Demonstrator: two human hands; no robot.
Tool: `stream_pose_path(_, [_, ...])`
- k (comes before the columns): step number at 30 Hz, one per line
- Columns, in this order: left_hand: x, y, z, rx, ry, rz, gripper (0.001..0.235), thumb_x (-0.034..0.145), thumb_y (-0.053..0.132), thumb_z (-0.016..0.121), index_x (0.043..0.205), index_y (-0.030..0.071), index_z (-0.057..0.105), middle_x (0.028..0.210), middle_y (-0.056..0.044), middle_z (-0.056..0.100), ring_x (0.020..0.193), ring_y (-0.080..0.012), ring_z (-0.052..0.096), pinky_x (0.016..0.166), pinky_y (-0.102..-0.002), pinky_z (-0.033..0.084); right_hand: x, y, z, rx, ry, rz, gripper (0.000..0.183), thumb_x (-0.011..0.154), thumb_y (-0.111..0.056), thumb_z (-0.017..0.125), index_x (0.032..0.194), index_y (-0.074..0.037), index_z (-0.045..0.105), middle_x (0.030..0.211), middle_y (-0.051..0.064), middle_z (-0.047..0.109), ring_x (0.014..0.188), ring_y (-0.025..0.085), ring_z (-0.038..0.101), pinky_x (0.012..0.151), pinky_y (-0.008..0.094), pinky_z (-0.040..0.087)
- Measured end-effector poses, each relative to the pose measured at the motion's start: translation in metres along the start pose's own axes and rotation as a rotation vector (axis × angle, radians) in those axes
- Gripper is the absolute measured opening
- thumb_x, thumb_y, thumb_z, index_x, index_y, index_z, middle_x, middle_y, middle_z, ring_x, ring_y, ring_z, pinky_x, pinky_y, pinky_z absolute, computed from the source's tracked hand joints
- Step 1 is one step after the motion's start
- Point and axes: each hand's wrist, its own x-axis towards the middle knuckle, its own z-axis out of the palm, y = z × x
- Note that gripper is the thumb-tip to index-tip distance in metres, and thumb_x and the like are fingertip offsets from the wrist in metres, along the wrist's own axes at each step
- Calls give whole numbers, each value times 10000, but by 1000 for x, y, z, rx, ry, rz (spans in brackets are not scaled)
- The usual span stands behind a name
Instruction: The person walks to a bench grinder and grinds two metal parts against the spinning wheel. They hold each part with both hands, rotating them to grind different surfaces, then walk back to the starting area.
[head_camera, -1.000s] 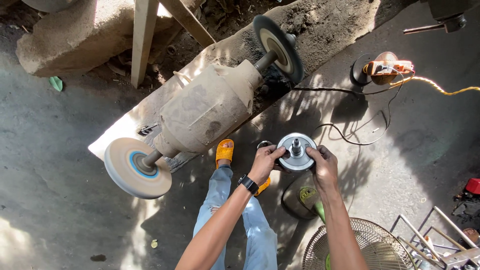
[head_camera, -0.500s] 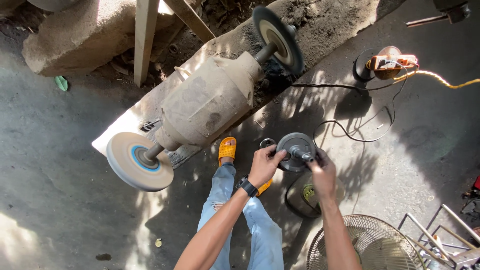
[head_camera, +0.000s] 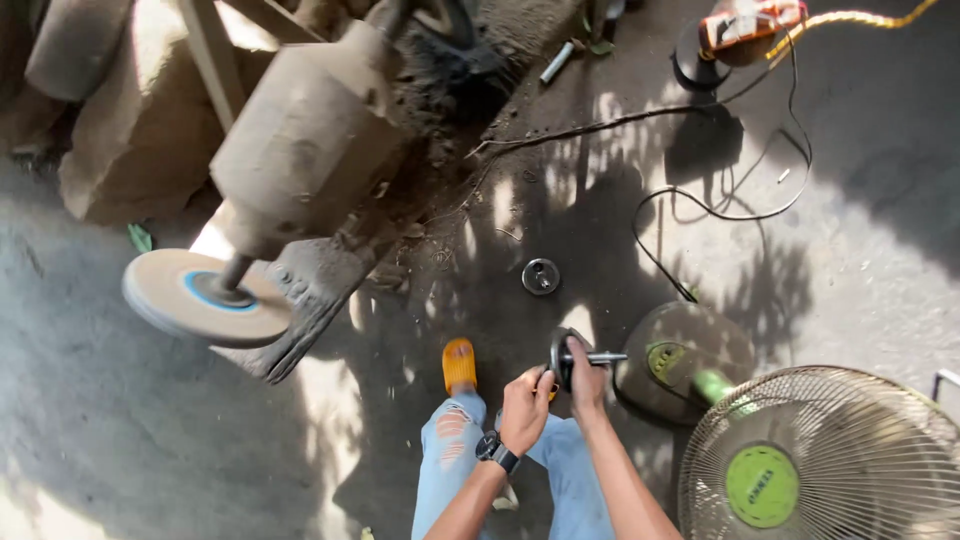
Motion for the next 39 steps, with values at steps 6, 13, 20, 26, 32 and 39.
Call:
stream_pose_path(6, [75, -239, 78, 221, -51, 21, 343, 877, 129, 722, 1186, -11, 670, 1098, -254, 692, 1011, -433, 662, 880, -471, 533, 145, 111, -29, -215, 329, -52, 462, 796, -292, 772, 1152, 0, 748, 1058, 145, 774, 961, 233, 717, 919, 370, 530])
stream_pose_path(13, [198, -351, 183, 139, -61, 55, 732, 708, -40, 739, 1405, 80, 549, 1270, -218, 652, 1178, -462, 568, 1021, -492, 460, 342, 225, 9, -490, 621, -160, 625, 834, -285, 746, 1389, -46, 589, 1277, 321, 561, 1205, 491, 538, 1046, 535, 429])
stream_pose_path(20, [240, -425, 223, 66, -60, 287, 535, 756, -39, 692, 1276, 88, 695, 1201, -192, 713, 1115, -417, 602, 990, -458, 495, 385, 234, 40, -493, 631, -199, 668, 819, -362, 802, 1376, -50, 603, 1261, 309, 595, 1196, 473, 580, 1056, 522, 460])
stream_pose_path(26, [208, -354, 187, 49, 105, 55, 348, 809, 112, 786, 1140, 39, 707, 1034, -231, 627, 965, -423, 638, 849, -468, 530, 328, 231, 13, -518, 590, -323, 970, 682, -392, 905, 1364, 148, 475, 1279, 355, 596, 1204, 490, 573, 1047, 521, 444])
stream_pose_path(32, [105, -225, 112, 94, 43, -251, 393, 825, 348, 749, 1009, 1, 732, 958, -245, 722, 946, -401, 691, 853, -471, 522, 165, 202, -19, 20, 203, 75, 742, 906, -484, 764, 1316, 109, 587, 1240, 237, 653, 1109, 340, 619, 988, 467, 483])
stream_pose_path(39, [-16, -82, 42, 43, -135, -384, 411, 823, 389, 726, 872, -19, 754, 787, -202, 752, 762, -317, 771, 706, -423, 573, -49, 54, -69, 603, -443, 593, 597, 934, -505, 572, 1333, -61, 595, 1266, 129, 662, 1136, 285, 644, 989, 494, 518])
